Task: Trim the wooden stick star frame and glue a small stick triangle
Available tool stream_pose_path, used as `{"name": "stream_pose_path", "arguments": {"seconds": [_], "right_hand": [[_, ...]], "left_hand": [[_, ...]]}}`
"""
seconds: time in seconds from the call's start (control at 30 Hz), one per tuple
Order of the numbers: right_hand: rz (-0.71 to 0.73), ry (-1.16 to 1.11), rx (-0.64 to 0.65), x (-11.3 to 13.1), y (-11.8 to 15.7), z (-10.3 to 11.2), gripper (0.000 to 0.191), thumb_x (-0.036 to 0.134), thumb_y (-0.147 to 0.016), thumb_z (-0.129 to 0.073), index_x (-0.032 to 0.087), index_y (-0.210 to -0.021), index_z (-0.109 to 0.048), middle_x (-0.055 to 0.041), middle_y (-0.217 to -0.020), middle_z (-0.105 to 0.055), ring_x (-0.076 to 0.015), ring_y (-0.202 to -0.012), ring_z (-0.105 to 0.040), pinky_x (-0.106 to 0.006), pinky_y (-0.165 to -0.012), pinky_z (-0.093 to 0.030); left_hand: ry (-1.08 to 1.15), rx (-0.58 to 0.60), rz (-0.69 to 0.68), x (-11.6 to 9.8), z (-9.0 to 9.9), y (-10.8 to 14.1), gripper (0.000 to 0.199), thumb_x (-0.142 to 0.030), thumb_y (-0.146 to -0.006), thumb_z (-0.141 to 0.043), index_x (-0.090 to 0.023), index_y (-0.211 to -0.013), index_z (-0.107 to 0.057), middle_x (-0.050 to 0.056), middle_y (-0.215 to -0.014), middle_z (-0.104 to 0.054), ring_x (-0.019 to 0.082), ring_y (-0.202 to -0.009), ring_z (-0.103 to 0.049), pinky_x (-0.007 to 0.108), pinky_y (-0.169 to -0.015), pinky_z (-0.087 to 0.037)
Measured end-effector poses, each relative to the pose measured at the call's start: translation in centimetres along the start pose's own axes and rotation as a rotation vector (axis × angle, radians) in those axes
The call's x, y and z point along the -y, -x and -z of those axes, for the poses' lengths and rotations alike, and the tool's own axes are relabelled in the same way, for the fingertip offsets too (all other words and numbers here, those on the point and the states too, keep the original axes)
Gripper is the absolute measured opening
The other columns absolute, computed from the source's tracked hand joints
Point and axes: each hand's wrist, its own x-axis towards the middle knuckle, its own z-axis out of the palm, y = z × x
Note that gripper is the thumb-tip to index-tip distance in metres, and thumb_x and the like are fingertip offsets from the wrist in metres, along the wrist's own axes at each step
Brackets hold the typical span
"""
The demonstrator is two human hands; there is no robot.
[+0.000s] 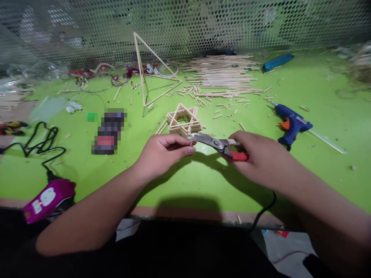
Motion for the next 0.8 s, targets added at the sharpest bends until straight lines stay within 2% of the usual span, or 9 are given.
{"name": "stream_pose_path", "arguments": {"seconds": [0.1, 0.2, 0.3, 0.43, 0.5, 0.63, 0.7, 0.8], "right_hand": [[-0.011, -0.051, 0.037, 0.1, 0.1, 0.3, 0.023, 0.046, -0.091, -0.059, 0.026, -0.102, -0.064, -0.0083, -0.088, -0.075, -0.0283, -0.075, -0.066, -0.037, -0.064, -0.039], [-0.031, -0.092, 0.060, 0.1, 0.0, 0.5, 0.027, 0.053, -0.092, -0.061, 0.026, -0.097, -0.065, -0.0065, -0.082, -0.074, -0.0265, -0.070, -0.064, -0.036, -0.061, -0.038], [-0.061, -0.120, 0.072, 0.0, -0.1, 0.4, 0.031, 0.058, -0.093, -0.061, 0.027, -0.093, -0.065, -0.0053, -0.080, -0.074, -0.0255, -0.069, -0.063, -0.035, -0.060, -0.038], [-0.076, -0.067, 0.039, -0.1, -0.1, 0.3, 0.025, 0.051, -0.091, -0.063, 0.027, -0.096, -0.065, -0.0068, -0.084, -0.075, -0.0268, -0.073, -0.064, -0.035, -0.062, -0.037], [-0.089, -0.025, -0.055, -0.3, 0.0, 0.5, 0.022, 0.048, -0.093, -0.062, 0.026, -0.096, -0.062, -0.0088, -0.086, -0.074, -0.0272, -0.074, -0.063, -0.036, -0.064, -0.037], [-0.150, 0.029, -0.286, -1.2, 0.2, 1.5, 0.032, 0.058, -0.099, -0.058, 0.026, -0.096, -0.055, -0.0090, -0.081, -0.067, -0.0247, -0.068, -0.054, -0.037, -0.062, -0.033], [-0.125, 0.034, -0.288, -1.4, 0.1, 1.6, 0.034, 0.060, -0.100, -0.059, 0.026, -0.097, -0.055, -0.0098, -0.083, -0.067, -0.0253, -0.069, -0.054, -0.038, -0.063, -0.032], [-0.044, 0.012, -0.193, -1.5, -0.1, 1.2, 0.033, 0.058, -0.099, -0.059, 0.026, -0.097, -0.056, -0.0120, -0.090, -0.070, -0.0287, -0.077, -0.060, -0.039, -0.066, -0.035]], "left_hand": [[-0.067, 0.004, -0.058, 0.0, 0.1, 0.0, 0.022, -0.036, -0.075, -0.100, -0.023, -0.088, -0.090, 0.005, -0.089, -0.086, 0.020, -0.081, -0.079, 0.034, -0.084, -0.067], [-0.223, -0.034, -0.184, -0.1, 0.3, 0.2, 0.009, -0.031, -0.084, -0.092, -0.025, -0.091, -0.091, 0.004, -0.092, -0.086, 0.020, -0.085, -0.079, 0.034, -0.087, -0.065], [-0.376, -0.073, -0.279, -0.1, 0.5, 0.3, 0.009, -0.033, -0.091, -0.086, -0.028, -0.097, -0.091, 0.004, -0.096, -0.086, 0.021, -0.089, -0.079, 0.034, -0.090, -0.064], [-0.484, -0.065, -0.324, -0.1, 0.8, 0.3, 0.011, -0.034, -0.095, -0.084, -0.029, -0.100, -0.092, 0.004, -0.098, -0.086, 0.020, -0.090, -0.079, 0.034, -0.092, -0.064], [-0.489, -0.025, -0.308, 0.0, 0.8, 0.2, 0.010, -0.033, -0.094, -0.084, -0.028, -0.099, -0.092, 0.004, -0.097, -0.087, 0.020, -0.089, -0.080, 0.033, -0.091, -0.064], [-0.374, 0.069, -0.176, 0.2, 0.7, 0.1, 0.011, -0.035, -0.088, -0.089, -0.026, -0.095, -0.092, 0.006, -0.097, -0.088, 0.022, -0.089, -0.082, 0.033, -0.086, -0.066], [-0.289, 0.059, -0.119, 0.2, 0.6, 0.1, 0.017, -0.038, -0.086, -0.092, -0.025, -0.097, -0.092, 0.008, -0.101, -0.089, 0.023, -0.092, -0.083, 0.035, -0.089, -0.067], [-0.169, 0.034, -0.051, 0.3, 0.5, 0.0, 0.030, -0.045, -0.082, -0.097, -0.023, -0.101, -0.092, 0.010, -0.108, -0.089, 0.024, -0.093, -0.083, 0.037, -0.090, -0.069]]}}
